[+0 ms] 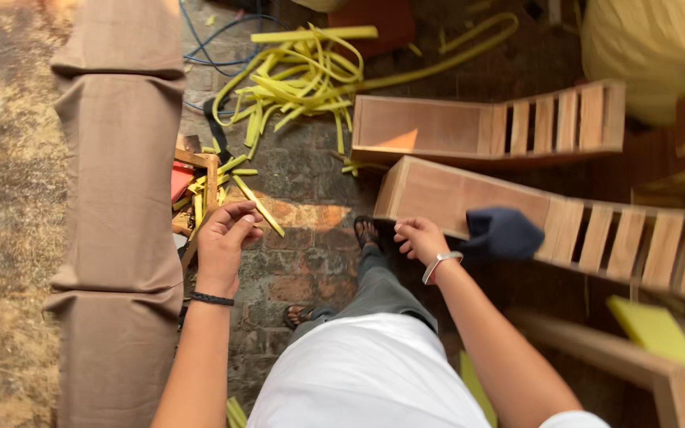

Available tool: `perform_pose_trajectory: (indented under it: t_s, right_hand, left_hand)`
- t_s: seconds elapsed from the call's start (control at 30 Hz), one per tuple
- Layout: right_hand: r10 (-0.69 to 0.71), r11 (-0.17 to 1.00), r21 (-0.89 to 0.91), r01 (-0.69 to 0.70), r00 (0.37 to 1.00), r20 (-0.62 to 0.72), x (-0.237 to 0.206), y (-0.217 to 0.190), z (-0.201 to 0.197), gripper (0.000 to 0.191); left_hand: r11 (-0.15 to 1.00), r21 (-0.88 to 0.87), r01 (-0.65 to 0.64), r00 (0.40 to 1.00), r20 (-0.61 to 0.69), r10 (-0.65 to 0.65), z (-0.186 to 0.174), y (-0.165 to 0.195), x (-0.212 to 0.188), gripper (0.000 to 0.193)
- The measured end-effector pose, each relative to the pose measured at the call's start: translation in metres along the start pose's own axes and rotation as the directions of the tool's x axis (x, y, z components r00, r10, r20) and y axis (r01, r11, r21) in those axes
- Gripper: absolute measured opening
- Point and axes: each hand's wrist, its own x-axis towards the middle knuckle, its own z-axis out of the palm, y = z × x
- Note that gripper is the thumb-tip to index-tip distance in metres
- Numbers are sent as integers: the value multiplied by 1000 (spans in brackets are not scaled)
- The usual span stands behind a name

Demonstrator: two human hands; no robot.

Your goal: The person lays a long strip of brown fabric on the workbench, folds it over a long foam-and-wood piece, and uses a pneumatic staple gun to fasten the fabric along its length, pressing and aligning the fabric as they staple. They also handle a woven red webbing frame and thread spool on the bench.

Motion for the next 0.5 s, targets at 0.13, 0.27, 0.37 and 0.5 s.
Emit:
perform_pose_trajectory:
  t_s: [0.13, 0.27, 0.37, 0.5]
  right_hand:
    - [-65, 997, 54, 58, 989, 136, 49, -51, 7, 22]
    - [-128, 992, 29, 125, 958, 258, 88, -121, 33, 22]
    - [-167, 983, -10, 181, 926, 339, 105, -168, 62, 21]
    - [-169, 981, -18, 196, 887, 430, 124, -210, 105, 19]
  left_hand:
    - [999, -33, -7, 997, -78, 4, 21, 19, 27, 22]
    - [996, -53, -66, 983, -177, 55, 17, 32, 42, 22]
    - [993, -87, -83, 957, -285, 55, 3, 37, 45, 23]
    - [989, -106, -102, 931, -361, 57, -18, 35, 48, 22]
